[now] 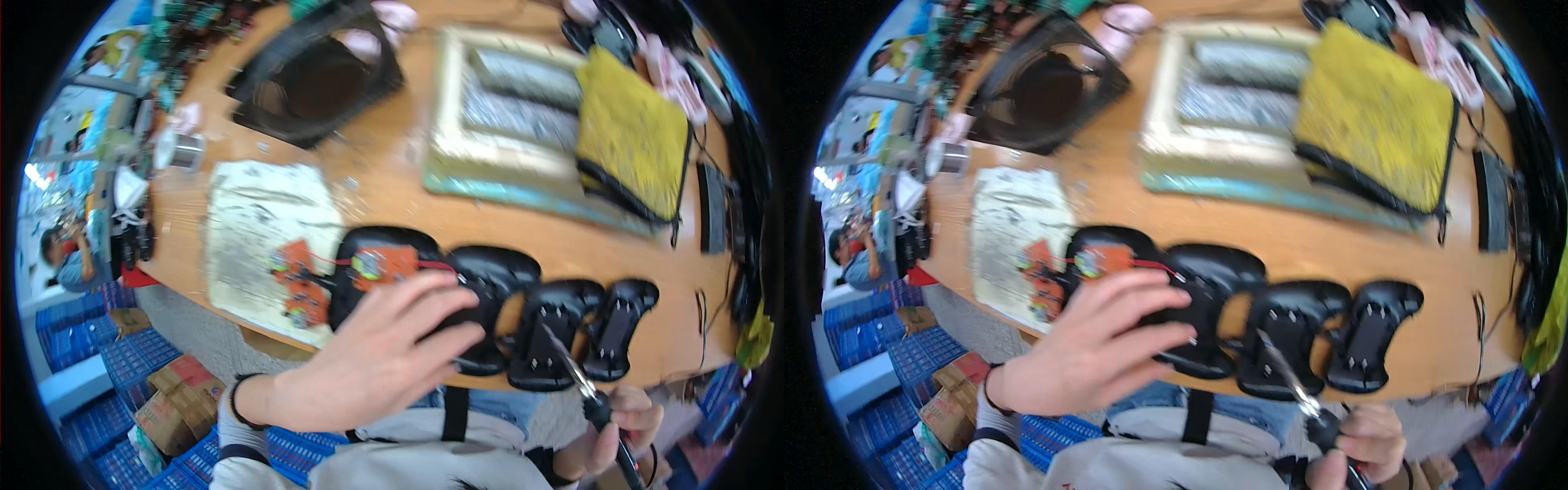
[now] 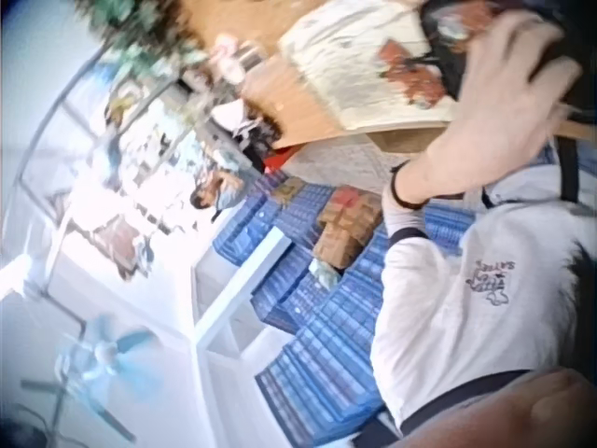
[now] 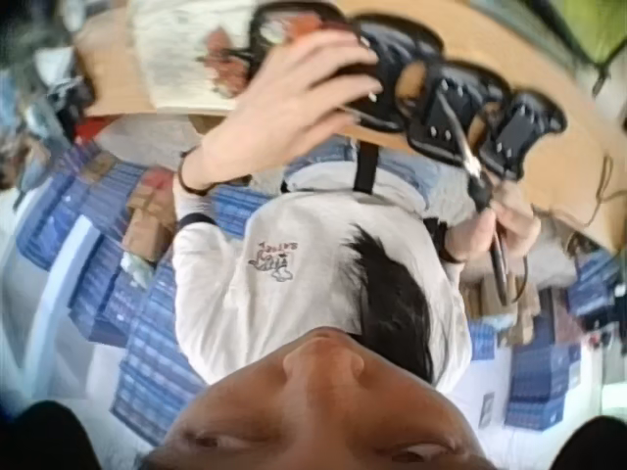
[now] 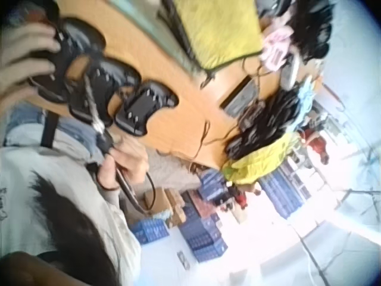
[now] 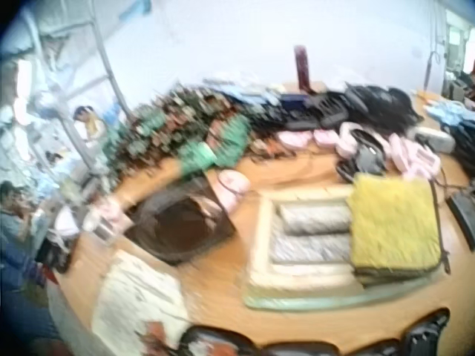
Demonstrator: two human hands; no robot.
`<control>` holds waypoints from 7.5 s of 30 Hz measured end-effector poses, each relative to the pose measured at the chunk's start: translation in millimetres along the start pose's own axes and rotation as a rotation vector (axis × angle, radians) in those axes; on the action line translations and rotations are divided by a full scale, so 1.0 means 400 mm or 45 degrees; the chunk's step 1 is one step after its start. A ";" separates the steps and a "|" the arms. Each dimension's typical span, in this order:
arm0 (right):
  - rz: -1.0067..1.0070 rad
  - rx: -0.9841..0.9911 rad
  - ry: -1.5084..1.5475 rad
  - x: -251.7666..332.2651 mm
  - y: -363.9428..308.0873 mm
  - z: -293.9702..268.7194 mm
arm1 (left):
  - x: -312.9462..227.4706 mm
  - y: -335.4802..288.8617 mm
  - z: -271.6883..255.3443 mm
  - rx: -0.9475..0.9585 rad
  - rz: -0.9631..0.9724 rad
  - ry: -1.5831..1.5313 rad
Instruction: Soldering internal components into controller-like electronic housings at a workbench.
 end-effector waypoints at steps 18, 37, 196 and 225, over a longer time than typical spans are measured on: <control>0.033 -0.389 0.161 0.026 0.058 -0.100 | 0.625 0.246 -0.565 -0.745 0.029 0.737; 0.099 -0.455 0.062 -0.005 0.068 -0.167 | 0.333 -0.169 -0.705 -1.254 -0.451 0.065; -0.146 0.360 0.226 -0.035 0.026 -0.096 | -0.141 0.061 0.146 -0.255 0.230 -0.087; -0.084 0.326 0.272 -0.054 0.002 -0.080 | -0.133 0.088 0.213 -0.139 0.163 0.199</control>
Point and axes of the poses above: each hand's wrist, its own y-axis towards the middle knuckle, its own z-axis out of the palm, x = y × z, the point moved 10 cm from there along y, towards the middle knuckle, and after that the axes turned 9 degrees about -x, right-handed, at the moved point
